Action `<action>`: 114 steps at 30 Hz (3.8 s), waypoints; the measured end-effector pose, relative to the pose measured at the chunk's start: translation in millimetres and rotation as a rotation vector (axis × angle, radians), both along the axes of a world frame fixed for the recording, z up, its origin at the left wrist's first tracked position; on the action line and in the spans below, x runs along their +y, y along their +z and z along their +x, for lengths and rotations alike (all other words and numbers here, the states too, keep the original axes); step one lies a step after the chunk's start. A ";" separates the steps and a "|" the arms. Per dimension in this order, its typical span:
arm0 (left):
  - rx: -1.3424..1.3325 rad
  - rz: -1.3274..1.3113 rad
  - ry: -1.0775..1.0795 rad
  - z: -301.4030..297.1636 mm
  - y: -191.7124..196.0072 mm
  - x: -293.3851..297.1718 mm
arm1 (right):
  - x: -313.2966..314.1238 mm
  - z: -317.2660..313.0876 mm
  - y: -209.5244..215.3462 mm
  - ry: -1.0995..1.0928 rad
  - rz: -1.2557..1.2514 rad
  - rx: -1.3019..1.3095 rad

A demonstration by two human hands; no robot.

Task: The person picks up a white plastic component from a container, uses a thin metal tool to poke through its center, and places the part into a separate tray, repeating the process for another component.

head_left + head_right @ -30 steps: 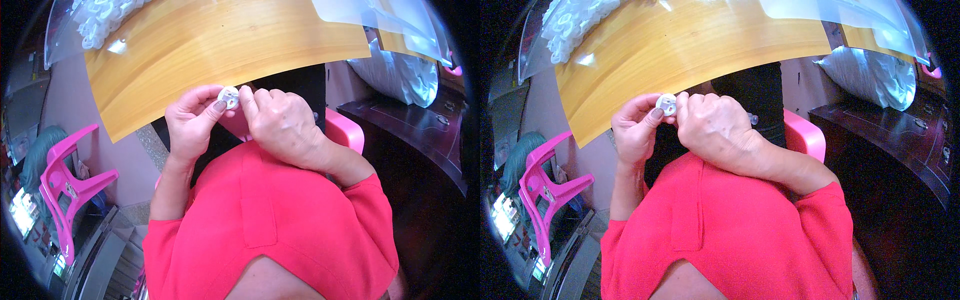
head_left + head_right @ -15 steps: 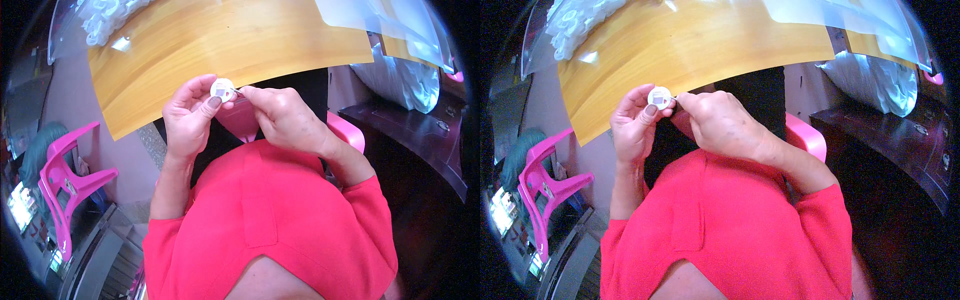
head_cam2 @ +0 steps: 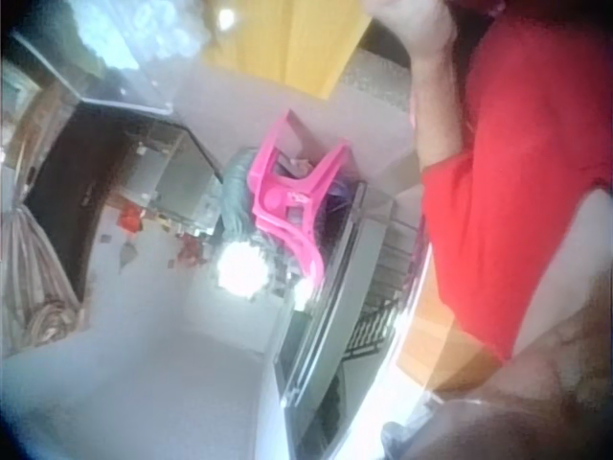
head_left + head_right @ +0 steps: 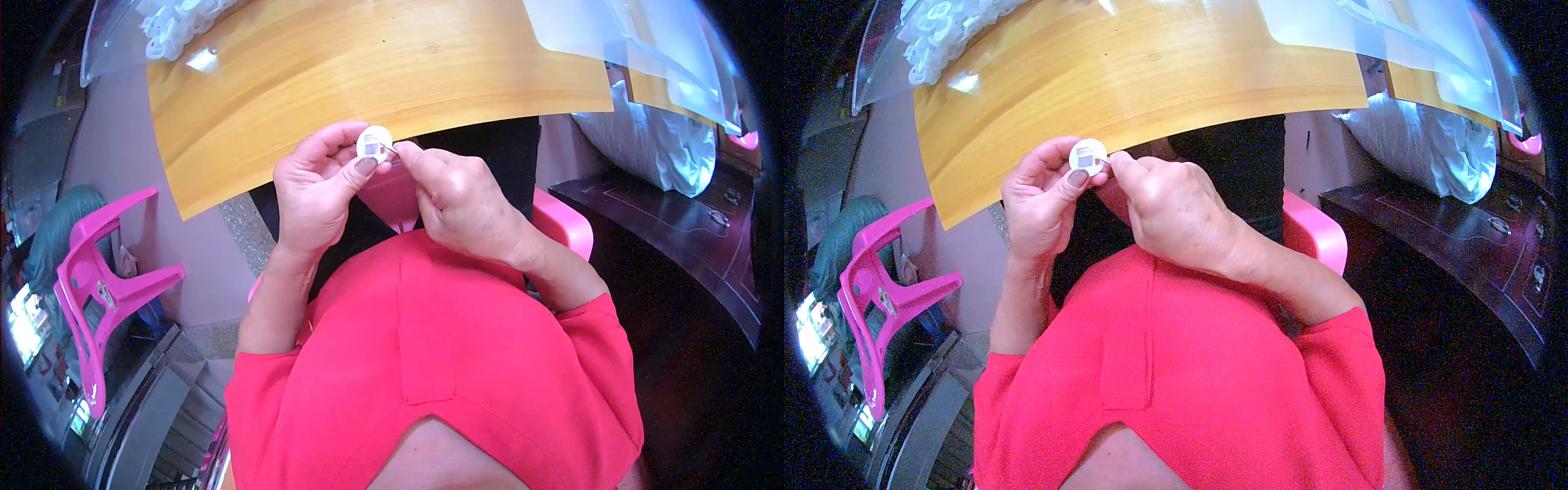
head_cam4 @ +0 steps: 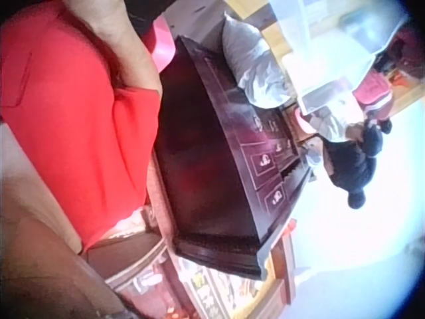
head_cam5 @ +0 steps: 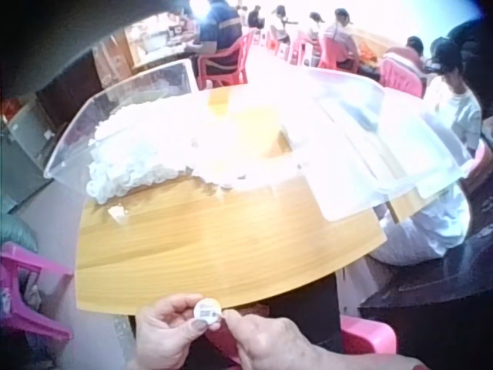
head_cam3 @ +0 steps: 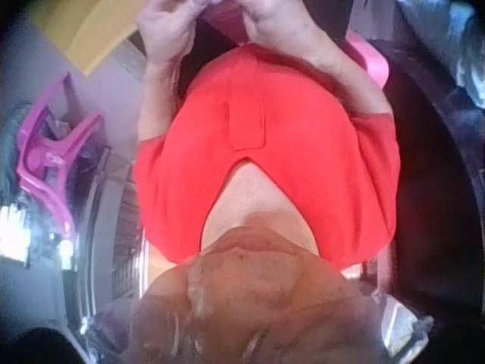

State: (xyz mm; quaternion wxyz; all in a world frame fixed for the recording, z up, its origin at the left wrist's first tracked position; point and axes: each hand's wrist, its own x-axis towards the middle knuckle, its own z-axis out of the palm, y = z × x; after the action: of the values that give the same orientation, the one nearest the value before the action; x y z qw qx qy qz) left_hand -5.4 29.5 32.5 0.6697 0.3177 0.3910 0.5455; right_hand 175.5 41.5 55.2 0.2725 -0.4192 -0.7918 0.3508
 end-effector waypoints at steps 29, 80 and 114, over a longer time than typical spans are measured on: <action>0.574 0.258 -0.034 22.5 -3.5 -13.9 | -9.5 8.4 33.3 0.207 0.113 -0.745; 0.144 -0.232 -0.215 -2.8 17.4 -8.9 | -7.3 3.8 47.1 0.473 0.540 -0.760; -0.138 -0.170 -0.270 -13.8 18.9 -9.4 | -17.7 3.3 65.3 0.235 0.469 -0.740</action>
State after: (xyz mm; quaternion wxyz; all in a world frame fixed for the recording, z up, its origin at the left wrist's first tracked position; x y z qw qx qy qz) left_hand -19.2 20.1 51.5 0.7866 0.2712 0.3427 0.4361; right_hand 178.8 23.8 120.5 0.0169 -0.3507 -0.9362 0.0169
